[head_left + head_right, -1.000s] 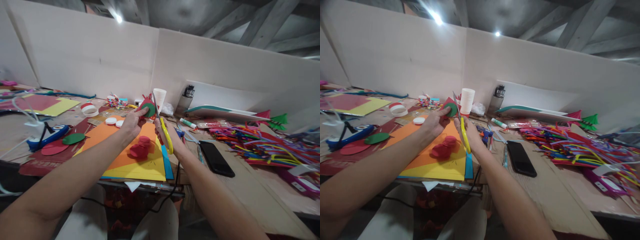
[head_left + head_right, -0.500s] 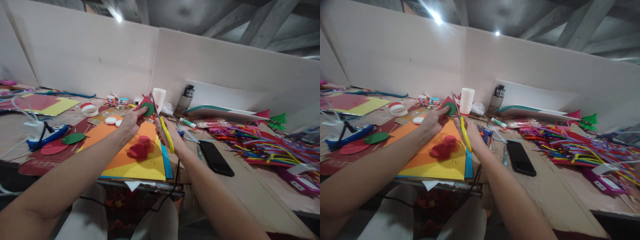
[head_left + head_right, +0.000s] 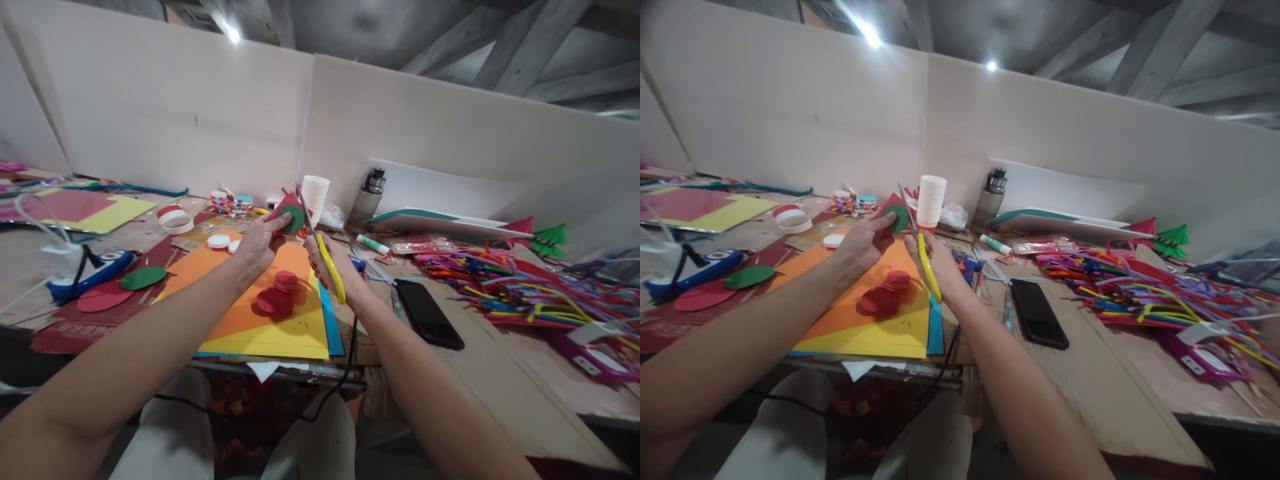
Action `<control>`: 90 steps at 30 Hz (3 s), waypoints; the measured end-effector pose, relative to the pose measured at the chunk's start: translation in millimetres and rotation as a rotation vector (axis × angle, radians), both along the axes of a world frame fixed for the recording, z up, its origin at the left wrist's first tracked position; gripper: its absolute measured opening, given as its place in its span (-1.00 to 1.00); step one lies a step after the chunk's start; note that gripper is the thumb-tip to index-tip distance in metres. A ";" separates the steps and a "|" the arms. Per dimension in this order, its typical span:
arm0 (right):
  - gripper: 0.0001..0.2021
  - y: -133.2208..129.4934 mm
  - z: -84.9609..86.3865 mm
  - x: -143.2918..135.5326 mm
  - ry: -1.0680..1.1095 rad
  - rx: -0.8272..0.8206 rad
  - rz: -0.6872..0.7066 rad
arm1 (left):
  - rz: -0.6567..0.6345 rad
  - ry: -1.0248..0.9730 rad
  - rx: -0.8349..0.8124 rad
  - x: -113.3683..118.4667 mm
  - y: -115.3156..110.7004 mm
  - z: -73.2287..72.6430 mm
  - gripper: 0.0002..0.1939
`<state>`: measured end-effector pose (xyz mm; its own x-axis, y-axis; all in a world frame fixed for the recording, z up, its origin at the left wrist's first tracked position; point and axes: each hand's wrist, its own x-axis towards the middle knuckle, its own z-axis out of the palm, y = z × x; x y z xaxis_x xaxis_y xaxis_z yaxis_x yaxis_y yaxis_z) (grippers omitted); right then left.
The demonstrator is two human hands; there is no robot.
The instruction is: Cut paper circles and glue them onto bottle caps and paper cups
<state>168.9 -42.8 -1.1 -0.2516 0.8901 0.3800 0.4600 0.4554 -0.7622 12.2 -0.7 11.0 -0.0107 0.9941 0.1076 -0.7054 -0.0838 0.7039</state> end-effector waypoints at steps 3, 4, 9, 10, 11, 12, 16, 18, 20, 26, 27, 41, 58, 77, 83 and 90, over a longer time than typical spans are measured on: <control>-0.56 -0.1 2.1 0.6 -0.007 0.005 0.002 | 0.006 0.018 -0.005 -1.5 1.1 -0.6 -0.81; -0.56 -0.3 3.1 0.5 -0.008 0.005 0.006 | 0.006 0.022 -0.005 -2.0 1.5 -0.9 -0.81; -0.56 -2.2 7.8 0.1 -0.042 -0.018 -0.008 | 0.010 0.030 -0.010 -3.3 2.7 -1.0 -0.77; -0.55 -2.6 8.3 0.2 -0.048 -0.025 -0.014 | 0.013 0.030 -0.013 -3.4 2.7 -0.9 -0.78; -0.55 -2.9 8.5 0.4 -0.052 -0.033 -0.015 | 0.017 0.033 -0.017 -3.6 2.6 -0.8 -0.80; -0.54 -3.1 8.6 0.6 -0.055 -0.041 -0.013 | 0.021 0.039 -0.019 -4.0 2.6 -0.7 -0.82; -0.55 -3.1 9.1 1.7 -0.069 -0.046 -0.005 | 0.018 0.068 -0.011 -6.9 3.3 -0.5 -0.87; -0.55 -3.1 9.6 2.2 -0.073 -0.035 -0.004 | 0.012 0.072 -0.007 -8.9 4.2 0.0 -0.88; -0.55 -3.2 9.9 2.8 -0.073 -0.029 0.001 | 0.011 0.070 -0.018 -10.5 5.1 0.8 -0.86; -0.56 -2.1 9.2 4.7 -0.075 -0.031 0.010 | 0.014 0.059 -0.060 -11.7 5.6 2.4 -0.81; -0.56 -1.9 9.1 4.9 -0.071 -0.030 0.011 | 0.018 0.062 -0.066 -11.9 5.5 2.6 -0.80; -0.58 -6.2 14.5 4.6 -0.153 0.079 -0.006 | -0.102 0.176 0.009 -16.9 6.7 5.1 -0.84; -0.56 -5.2 14.1 8.3 -0.169 0.054 0.019 | -0.177 0.324 0.115 -29.9 14.7 3.1 -0.68; -0.54 -9.5 16.6 6.6 -0.181 0.025 0.015 | -0.185 0.423 0.173 -38.5 18.0 3.7 -0.66; -0.53 -8.3 14.6 7.3 -0.190 0.018 0.019 | -0.214 0.444 0.173 -41.2 20.7 2.2 -0.63; -0.53 -6.5 14.0 8.8 -0.206 0.030 0.041 | -0.254 0.457 0.194 -45.3 22.5 1.8 -0.64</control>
<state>177.8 -49.3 12.9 -0.3625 0.8665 0.3432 0.5857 0.4982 -0.6393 -33.1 21.7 12.8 0.3171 0.9210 0.2261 -0.3468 -0.1093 0.9315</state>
